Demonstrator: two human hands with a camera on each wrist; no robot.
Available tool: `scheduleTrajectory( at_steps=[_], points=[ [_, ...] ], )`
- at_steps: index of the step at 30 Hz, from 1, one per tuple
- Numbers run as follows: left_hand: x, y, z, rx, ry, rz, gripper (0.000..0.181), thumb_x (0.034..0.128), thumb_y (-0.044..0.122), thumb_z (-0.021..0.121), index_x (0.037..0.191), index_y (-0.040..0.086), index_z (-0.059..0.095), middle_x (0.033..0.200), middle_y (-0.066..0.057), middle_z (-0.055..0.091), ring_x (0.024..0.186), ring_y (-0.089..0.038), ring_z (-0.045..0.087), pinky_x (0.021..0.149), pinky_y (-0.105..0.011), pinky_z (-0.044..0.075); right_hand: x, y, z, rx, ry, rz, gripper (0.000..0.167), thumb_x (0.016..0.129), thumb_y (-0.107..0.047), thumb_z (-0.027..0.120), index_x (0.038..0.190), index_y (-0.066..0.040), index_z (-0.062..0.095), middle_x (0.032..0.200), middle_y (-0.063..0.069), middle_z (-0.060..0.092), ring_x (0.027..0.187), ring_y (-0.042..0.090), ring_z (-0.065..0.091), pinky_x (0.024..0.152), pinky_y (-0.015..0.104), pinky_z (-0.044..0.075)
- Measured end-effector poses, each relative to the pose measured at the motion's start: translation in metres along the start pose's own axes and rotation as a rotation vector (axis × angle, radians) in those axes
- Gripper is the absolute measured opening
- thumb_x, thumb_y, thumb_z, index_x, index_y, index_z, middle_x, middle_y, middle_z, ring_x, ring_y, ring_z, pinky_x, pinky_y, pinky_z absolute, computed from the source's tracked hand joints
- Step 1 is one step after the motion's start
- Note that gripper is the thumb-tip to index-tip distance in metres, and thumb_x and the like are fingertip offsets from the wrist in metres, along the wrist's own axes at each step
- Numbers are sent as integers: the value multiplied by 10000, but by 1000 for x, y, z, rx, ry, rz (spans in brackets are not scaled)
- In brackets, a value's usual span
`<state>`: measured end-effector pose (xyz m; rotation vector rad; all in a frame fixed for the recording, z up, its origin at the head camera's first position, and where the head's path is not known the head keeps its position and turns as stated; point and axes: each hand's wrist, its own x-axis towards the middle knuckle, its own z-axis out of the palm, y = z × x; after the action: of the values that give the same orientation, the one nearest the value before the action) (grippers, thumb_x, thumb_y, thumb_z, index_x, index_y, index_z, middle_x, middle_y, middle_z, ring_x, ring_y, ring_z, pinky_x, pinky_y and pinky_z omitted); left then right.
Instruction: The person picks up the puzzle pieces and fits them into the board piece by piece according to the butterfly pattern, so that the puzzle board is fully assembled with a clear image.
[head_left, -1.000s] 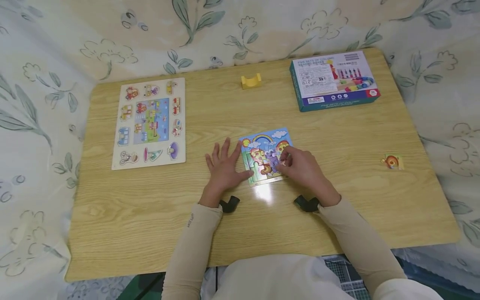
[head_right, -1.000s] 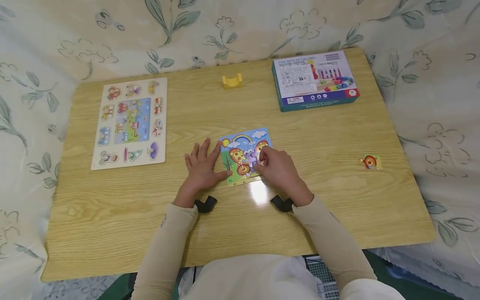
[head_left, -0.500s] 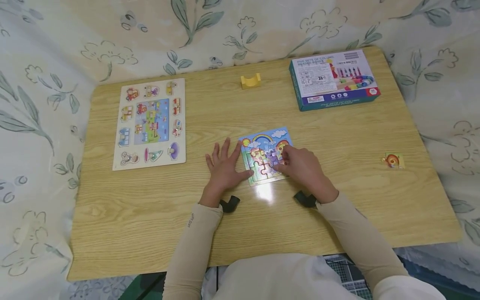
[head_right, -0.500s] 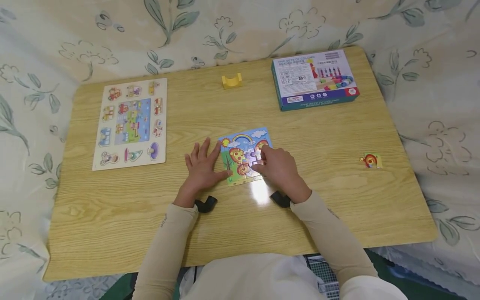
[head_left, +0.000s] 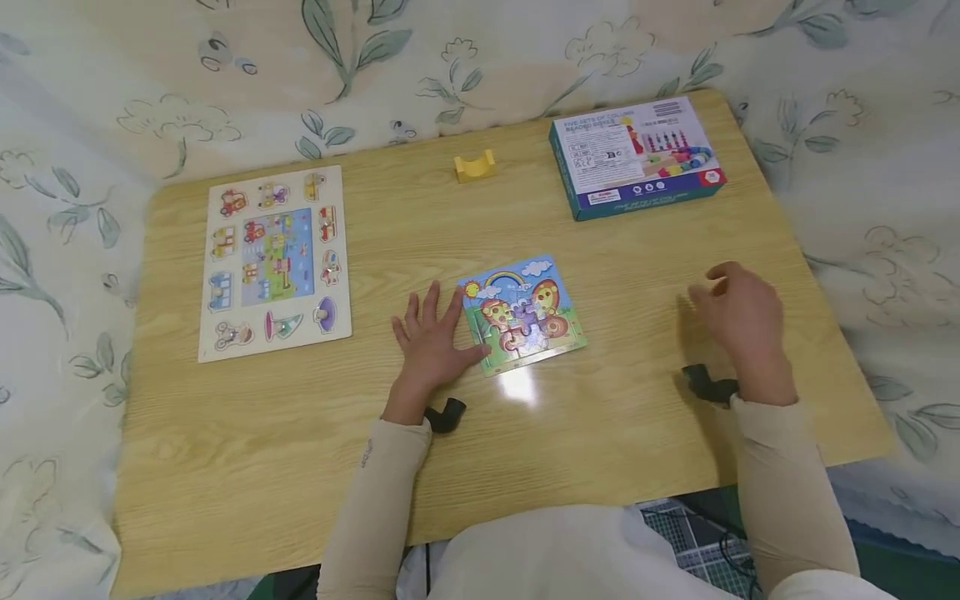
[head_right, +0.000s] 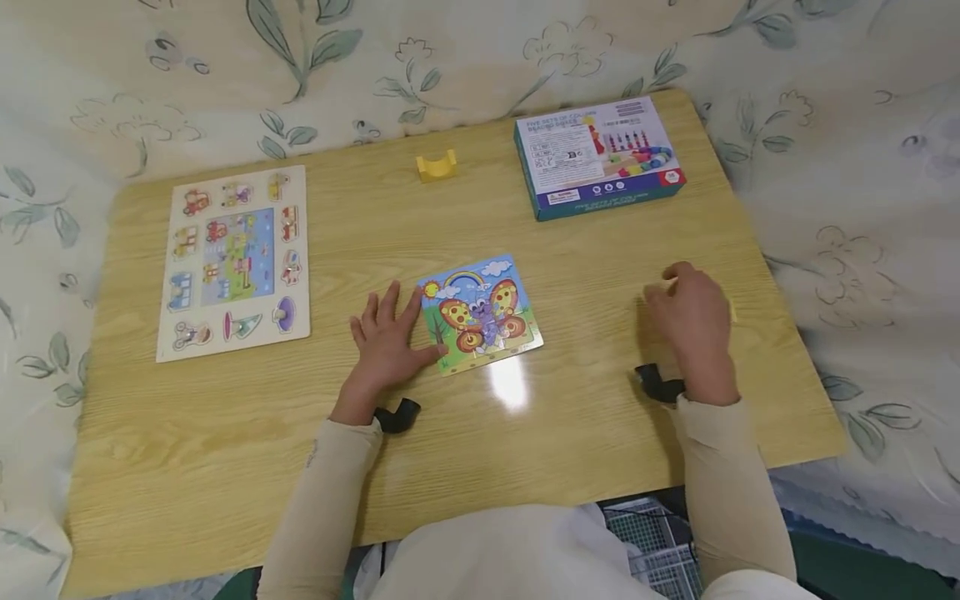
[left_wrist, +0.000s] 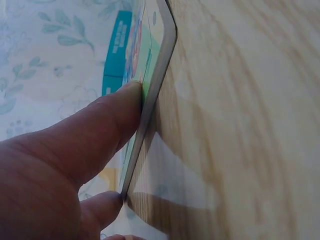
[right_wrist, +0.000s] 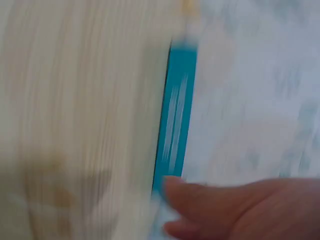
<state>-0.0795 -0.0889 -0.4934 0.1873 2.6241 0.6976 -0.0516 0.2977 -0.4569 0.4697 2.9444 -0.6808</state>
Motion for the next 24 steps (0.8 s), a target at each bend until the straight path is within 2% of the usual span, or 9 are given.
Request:
scheduleTrajectory(
  at_steps=[3, 6, 10, 12, 16, 18, 20, 22, 24],
  points=[
    [-3, -5, -4, 5, 11, -19, 945, 816, 543, 672, 1548, 311, 121, 1630, -31, -76, 1466, -356, -173, 1100, -663, -127, 8, 32, -14, -93, -70, 137, 627, 937, -372, 532, 1318, 112, 414, 1155, 404, 474, 1047, 546, 438, 796, 626, 398],
    [-4, -7, -6, 2, 7, -26, 943, 819, 542, 670, 1548, 315, 115, 1630, -28, -80, 1466, -350, -182, 1099, -659, -139, 12, 52, -17, -132, -126, 216, 710, 907, -381, 573, 1346, 133, 355, 1181, 440, 434, 1101, 584, 378, 839, 648, 389],
    [-4, -6, -6, -11, 0, -13, 952, 815, 543, 675, 1547, 318, 110, 1630, -31, -82, 1465, -347, -189, 1096, -661, -144, 15, 61, -16, -130, -152, 270, 735, 895, -403, 601, 1306, 162, 372, 1181, 433, 460, 1080, 594, 412, 813, 632, 406],
    [-3, -5, -6, -17, -1, -11, 954, 812, 539, 680, 1546, 319, 112, 1630, -31, -81, 1465, -345, -192, 1096, -662, -144, 15, 61, -17, -129, -151, 265, 737, 887, -414, 619, 1275, 173, 402, 1185, 426, 472, 1064, 591, 433, 813, 622, 408],
    [-3, -4, -5, -24, 5, -12, 949, 808, 533, 687, 1543, 326, 124, 1631, -22, -77, 1466, -336, -197, 1096, -658, -148, 13, 47, -14, -57, -107, 201, 593, 921, -391, 583, 1152, 149, 500, 1106, 363, 541, 989, 527, 483, 790, 568, 407],
    [-2, -3, -4, -19, 7, -8, 943, 809, 540, 682, 1543, 328, 131, 1631, -23, -75, 1466, -338, -196, 1097, -658, -146, 11, 34, -10, -3, -59, 120, 479, 948, -359, 558, 986, 118, 545, 915, 296, 570, 843, 453, 502, 698, 497, 405],
    [-1, -2, -3, -14, 4, -5, 941, 810, 548, 677, 1544, 330, 130, 1631, -25, -74, 1466, -340, -192, 1099, -658, -142, 9, 17, -5, 44, -26, 19, 399, 956, -316, 566, 829, 62, 550, 736, 197, 534, 702, 347, 469, 605, 408, 364],
    [0, -2, -2, -12, -4, -4, 939, 811, 554, 671, 1543, 332, 128, 1631, -25, -74, 1467, -340, -188, 1101, -657, -141, 8, -3, 2, 80, -44, -80, 371, 946, -301, 598, 784, 31, 566, 678, 124, 507, 649, 256, 433, 564, 328, 327],
    [0, -1, -1, -11, -11, -8, 940, 812, 556, 670, 1543, 334, 123, 1631, -23, -73, 1468, -339, -184, 1102, -654, -141, 5, -26, 11, 140, -106, -152, 333, 911, -293, 656, 868, 35, 622, 710, 114, 552, 657, 220, 456, 566, 297, 361]
  ],
)
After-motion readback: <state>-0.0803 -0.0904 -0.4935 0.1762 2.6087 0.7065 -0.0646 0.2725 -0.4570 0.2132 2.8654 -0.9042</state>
